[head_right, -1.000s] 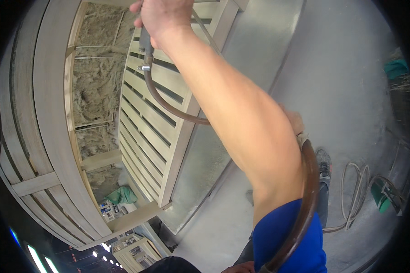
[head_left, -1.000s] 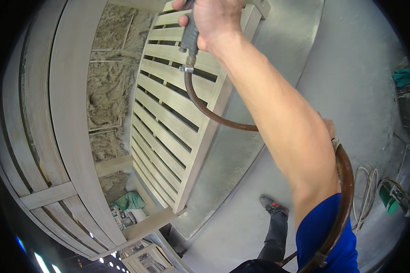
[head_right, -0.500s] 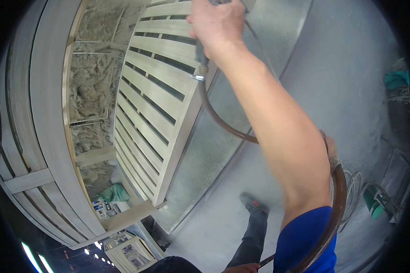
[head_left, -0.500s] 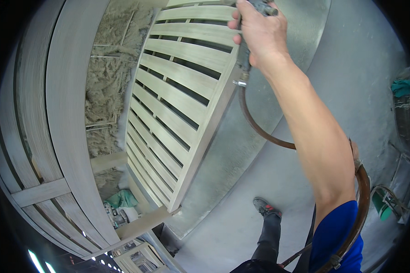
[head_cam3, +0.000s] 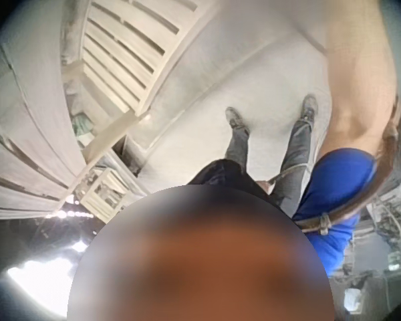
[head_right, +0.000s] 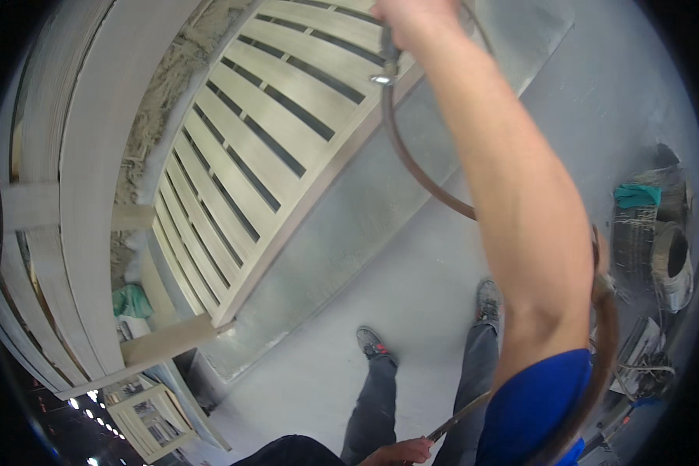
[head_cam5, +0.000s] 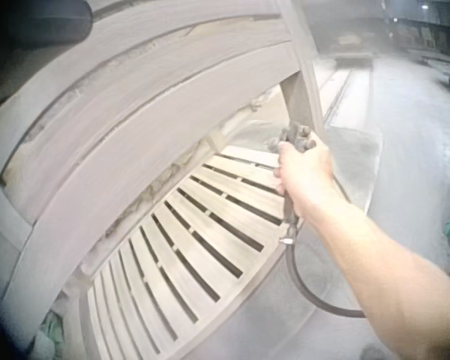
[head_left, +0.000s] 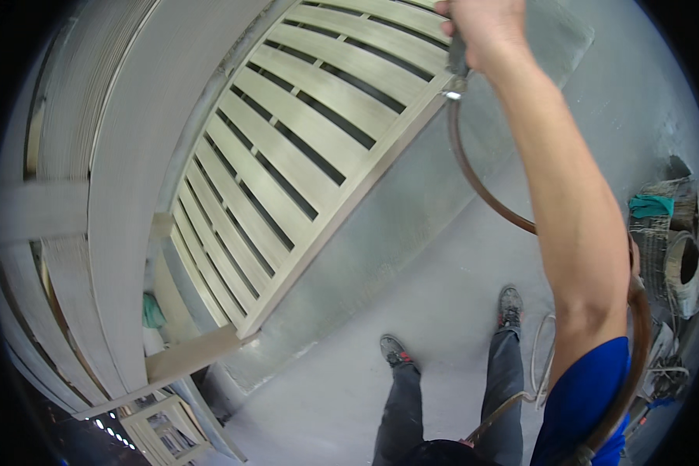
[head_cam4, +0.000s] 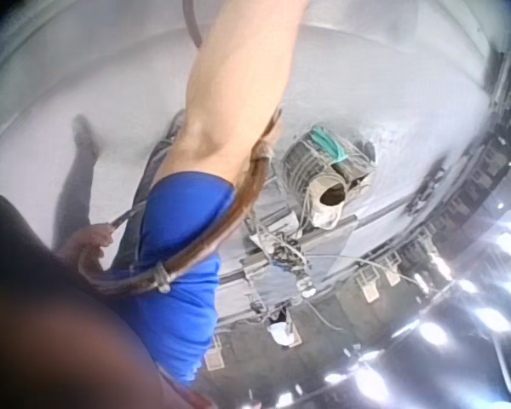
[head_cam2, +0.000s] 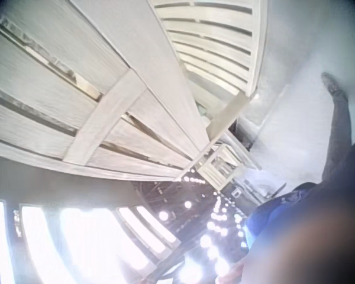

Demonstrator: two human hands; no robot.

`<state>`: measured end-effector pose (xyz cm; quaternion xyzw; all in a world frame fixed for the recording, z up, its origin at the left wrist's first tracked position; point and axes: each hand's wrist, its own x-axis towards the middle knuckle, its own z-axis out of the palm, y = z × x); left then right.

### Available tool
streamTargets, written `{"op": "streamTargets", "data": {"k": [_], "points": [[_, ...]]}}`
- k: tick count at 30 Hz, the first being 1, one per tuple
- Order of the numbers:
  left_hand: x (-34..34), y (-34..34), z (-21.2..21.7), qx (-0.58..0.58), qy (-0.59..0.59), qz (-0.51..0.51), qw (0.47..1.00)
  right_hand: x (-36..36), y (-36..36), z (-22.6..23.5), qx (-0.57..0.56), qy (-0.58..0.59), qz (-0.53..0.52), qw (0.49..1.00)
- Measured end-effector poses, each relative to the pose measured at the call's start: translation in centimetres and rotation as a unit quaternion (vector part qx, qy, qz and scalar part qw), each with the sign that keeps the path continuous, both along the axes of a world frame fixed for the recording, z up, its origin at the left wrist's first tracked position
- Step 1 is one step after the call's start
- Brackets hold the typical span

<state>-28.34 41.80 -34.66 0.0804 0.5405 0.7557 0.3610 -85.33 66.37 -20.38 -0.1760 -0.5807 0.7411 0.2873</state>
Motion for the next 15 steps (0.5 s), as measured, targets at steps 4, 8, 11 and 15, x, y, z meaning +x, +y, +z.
{"op": "streamTargets", "data": {"k": [4,8,11,15], "points": [[3.3,0.3,-0.1,0.041,0.015,0.015,0.999,6.0,2.2,1.3,0.115,-0.090,0.031,0.989],[5.5,-1.8,0.2,0.064,0.025,0.027,0.997,15.6,2.6,2.7,0.195,-0.134,-0.049,0.970],[6.2,-4.2,0.3,0.071,0.037,0.038,0.996,19.5,2.3,3.2,0.208,-0.172,-0.072,0.960],[6.9,-4.9,0.1,0.082,0.061,0.053,0.993,16.1,0.6,2.4,0.100,-0.138,-0.002,0.985]]}}
